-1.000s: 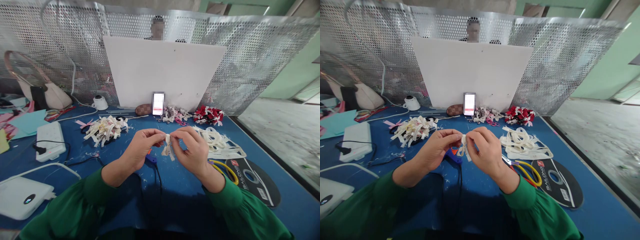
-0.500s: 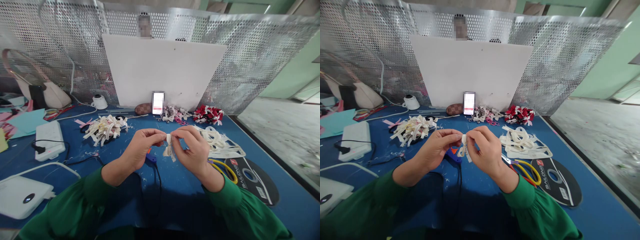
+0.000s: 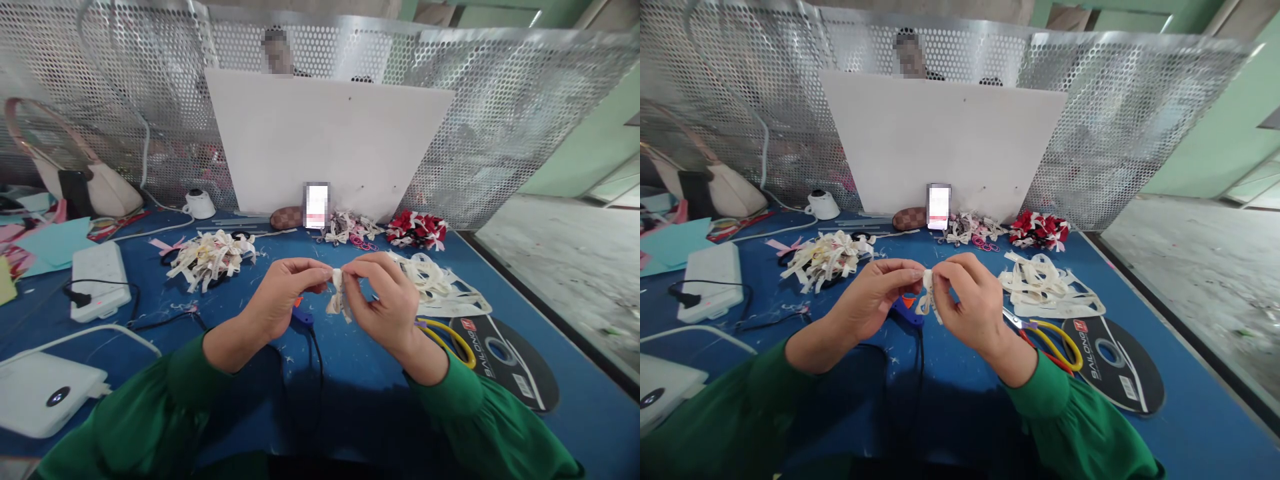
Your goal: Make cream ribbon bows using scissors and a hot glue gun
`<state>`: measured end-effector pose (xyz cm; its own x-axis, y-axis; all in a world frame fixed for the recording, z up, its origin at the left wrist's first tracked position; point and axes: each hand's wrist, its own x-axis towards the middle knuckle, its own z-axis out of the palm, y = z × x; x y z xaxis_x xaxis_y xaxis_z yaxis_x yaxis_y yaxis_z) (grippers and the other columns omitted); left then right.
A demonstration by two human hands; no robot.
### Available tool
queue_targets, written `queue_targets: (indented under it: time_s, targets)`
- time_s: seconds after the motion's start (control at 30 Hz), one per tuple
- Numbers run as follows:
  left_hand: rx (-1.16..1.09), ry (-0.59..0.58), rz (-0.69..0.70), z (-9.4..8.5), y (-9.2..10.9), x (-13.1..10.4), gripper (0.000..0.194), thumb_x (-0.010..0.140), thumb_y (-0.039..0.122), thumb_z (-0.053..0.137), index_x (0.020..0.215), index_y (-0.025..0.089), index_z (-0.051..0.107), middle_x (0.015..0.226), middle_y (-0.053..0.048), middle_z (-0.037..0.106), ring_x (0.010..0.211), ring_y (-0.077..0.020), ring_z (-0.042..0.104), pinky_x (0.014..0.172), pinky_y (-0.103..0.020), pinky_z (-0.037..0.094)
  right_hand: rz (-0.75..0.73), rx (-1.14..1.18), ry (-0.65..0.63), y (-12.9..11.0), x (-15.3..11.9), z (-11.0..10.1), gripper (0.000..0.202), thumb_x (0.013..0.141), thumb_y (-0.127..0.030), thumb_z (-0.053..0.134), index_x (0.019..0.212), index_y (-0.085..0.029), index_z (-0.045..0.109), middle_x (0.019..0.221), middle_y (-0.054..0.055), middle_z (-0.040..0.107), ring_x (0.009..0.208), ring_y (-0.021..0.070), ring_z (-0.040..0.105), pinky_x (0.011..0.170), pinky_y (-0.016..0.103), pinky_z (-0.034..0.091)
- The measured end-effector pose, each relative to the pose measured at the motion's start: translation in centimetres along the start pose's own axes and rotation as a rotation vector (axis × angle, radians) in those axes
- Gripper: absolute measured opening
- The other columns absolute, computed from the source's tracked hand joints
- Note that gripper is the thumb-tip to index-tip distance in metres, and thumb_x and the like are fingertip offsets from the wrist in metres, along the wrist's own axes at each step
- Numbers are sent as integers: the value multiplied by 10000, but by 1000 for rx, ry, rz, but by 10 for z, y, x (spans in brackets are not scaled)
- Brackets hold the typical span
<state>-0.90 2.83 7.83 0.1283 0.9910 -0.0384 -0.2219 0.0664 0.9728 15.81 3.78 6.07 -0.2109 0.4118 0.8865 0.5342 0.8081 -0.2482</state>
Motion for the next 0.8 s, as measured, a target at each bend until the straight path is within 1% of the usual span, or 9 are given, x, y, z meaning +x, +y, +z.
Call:
queue_targets:
  time_s: [0.13,0.23,0.33,0.5,0.6,0.67,0.7,0.8]
  targets:
    - [22,6,3,0,1,-1,149,675,301,808,678,159,764,648,-13,630,667,-111,527,655,-225,415,-20,0,0,1,0,0,162,863,-72,611,956,-200,644,875,63,678,770,168,648,684,312,547]
    - [33,14,15,0,2,-1,146,686,291,792,657,155,745,641,-8,616,663,-107,517,652,-222,410,-94,-40,-7,3,-1,-1,203,864,-68,619,1017,-193,660,908,80,693,808,184,662,690,321,555]
    - [22,11,21,0,1,-1,132,692,279,775,668,153,743,653,-9,617,667,-107,522,661,-223,417,-146,-70,-12,4,-3,-2,199,858,-60,627,1005,-187,672,884,81,691,789,186,663,671,319,551]
    - [-20,4,-27,0,0,1,145,680,281,773,665,144,727,660,-8,611,657,-103,530,659,-221,429,-148,-83,8,4,-2,-2,193,848,-47,628,971,-188,676,861,74,687,773,179,657,669,307,545]
    - [-46,29,-26,1,0,2,142,696,277,756,675,145,708,678,-7,618,669,-102,542,663,-214,436,-138,-86,28,3,-1,-1,183,851,-55,623,961,-193,671,864,73,688,773,177,650,676,306,543]
    - [-77,53,-13,1,-1,2,128,716,268,732,687,151,688,689,-3,625,661,-99,545,646,-209,435,-94,-56,27,2,0,0,178,860,-62,608,958,-199,665,870,68,686,781,174,647,686,307,541]
    - [-91,60,-3,2,-1,2,121,727,264,720,696,155,679,689,0,625,650,-95,542,631,-206,430,-48,-23,14,1,0,0,173,868,-66,594,951,-203,661,865,61,681,779,170,644,688,305,538]
    - [-90,64,35,3,-1,1,115,763,267,696,728,163,662,683,11,619,622,-86,530,599,-199,421,151,143,-63,-2,1,-2,143,899,-106,555,928,-207,652,841,42,660,756,155,627,679,298,522]
